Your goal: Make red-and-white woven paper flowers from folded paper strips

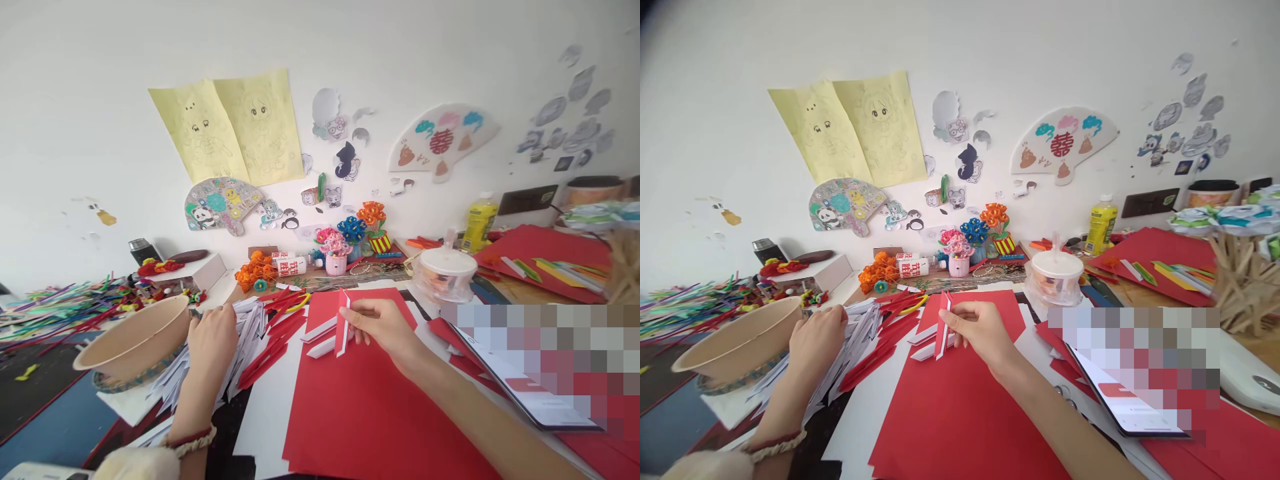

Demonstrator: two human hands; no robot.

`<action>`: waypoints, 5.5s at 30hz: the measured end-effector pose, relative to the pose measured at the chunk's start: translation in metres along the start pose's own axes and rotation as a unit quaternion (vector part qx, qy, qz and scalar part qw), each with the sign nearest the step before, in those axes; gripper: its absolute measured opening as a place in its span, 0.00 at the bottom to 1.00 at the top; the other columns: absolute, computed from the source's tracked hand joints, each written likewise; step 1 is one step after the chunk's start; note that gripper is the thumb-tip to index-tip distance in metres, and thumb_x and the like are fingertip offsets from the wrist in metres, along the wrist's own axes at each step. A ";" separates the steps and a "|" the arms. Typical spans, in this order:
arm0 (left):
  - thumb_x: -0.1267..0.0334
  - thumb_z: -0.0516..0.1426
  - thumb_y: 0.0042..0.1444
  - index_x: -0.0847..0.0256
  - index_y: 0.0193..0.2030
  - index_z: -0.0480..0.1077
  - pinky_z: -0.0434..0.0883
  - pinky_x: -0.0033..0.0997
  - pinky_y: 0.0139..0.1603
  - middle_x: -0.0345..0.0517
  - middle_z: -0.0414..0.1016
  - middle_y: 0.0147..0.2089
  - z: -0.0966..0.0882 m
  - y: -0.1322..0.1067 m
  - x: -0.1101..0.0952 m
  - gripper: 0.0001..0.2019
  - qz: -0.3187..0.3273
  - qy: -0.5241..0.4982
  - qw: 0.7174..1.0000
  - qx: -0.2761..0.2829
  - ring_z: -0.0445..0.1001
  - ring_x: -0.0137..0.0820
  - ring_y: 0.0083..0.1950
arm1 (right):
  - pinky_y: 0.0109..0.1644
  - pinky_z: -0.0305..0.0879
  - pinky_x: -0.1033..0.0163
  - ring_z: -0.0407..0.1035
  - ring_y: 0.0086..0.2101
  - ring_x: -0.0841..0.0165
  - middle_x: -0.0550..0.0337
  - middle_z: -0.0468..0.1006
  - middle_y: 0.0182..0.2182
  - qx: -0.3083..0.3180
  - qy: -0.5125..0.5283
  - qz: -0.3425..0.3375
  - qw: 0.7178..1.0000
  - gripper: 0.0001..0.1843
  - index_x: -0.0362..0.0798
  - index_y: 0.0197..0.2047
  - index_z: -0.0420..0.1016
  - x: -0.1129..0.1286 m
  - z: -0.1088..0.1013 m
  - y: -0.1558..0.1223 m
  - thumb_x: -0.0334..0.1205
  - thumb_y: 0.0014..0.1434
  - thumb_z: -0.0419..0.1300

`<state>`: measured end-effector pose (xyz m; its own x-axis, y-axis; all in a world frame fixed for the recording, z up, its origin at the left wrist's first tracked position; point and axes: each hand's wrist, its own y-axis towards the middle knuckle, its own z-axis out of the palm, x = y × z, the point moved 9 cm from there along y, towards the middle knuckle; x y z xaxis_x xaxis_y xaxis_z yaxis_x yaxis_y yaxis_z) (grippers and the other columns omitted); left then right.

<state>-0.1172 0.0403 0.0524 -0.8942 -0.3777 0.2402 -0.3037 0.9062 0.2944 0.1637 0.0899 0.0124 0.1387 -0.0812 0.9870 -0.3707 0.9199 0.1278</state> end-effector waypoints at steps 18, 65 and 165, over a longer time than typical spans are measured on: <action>0.66 0.49 0.55 0.63 0.35 0.72 0.61 0.43 0.43 0.60 0.78 0.43 -0.007 -0.005 0.004 0.11 -0.033 -0.011 0.999 0.004 0.72 0.49 0.48 | 0.22 0.56 0.66 0.64 0.19 0.72 0.62 0.70 0.17 0.017 -0.007 -0.001 1.000 0.21 0.45 0.22 0.75 -0.004 0.004 0.000 0.56 0.46 0.68; 0.61 0.47 0.66 0.59 0.51 0.73 0.65 0.24 0.34 0.39 0.74 0.30 -0.063 -0.063 -0.157 0.16 0.211 -0.600 0.771 0.027 0.69 0.28 0.30 | 0.25 0.65 0.67 0.69 0.22 0.70 0.62 0.74 0.20 0.027 0.033 -0.073 0.996 0.18 0.44 0.30 0.77 0.011 0.010 -0.002 0.52 0.49 0.68; 0.70 0.54 0.61 0.63 0.40 0.74 0.71 0.35 0.44 0.50 0.76 0.40 -0.015 -0.066 -0.157 0.07 0.260 -0.228 0.936 0.071 0.75 0.37 0.43 | 0.44 0.67 0.58 0.69 0.40 0.62 0.53 0.76 0.40 0.162 -0.509 -0.280 0.798 0.11 0.48 0.46 0.74 -0.012 0.042 -0.017 0.34 0.66 0.52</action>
<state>0.0482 0.0370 0.0094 -0.9706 0.2126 -0.1124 0.2000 0.9731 0.1142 0.1295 0.0593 0.0030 -0.3918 -0.8653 0.3126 -0.7529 0.4968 0.4316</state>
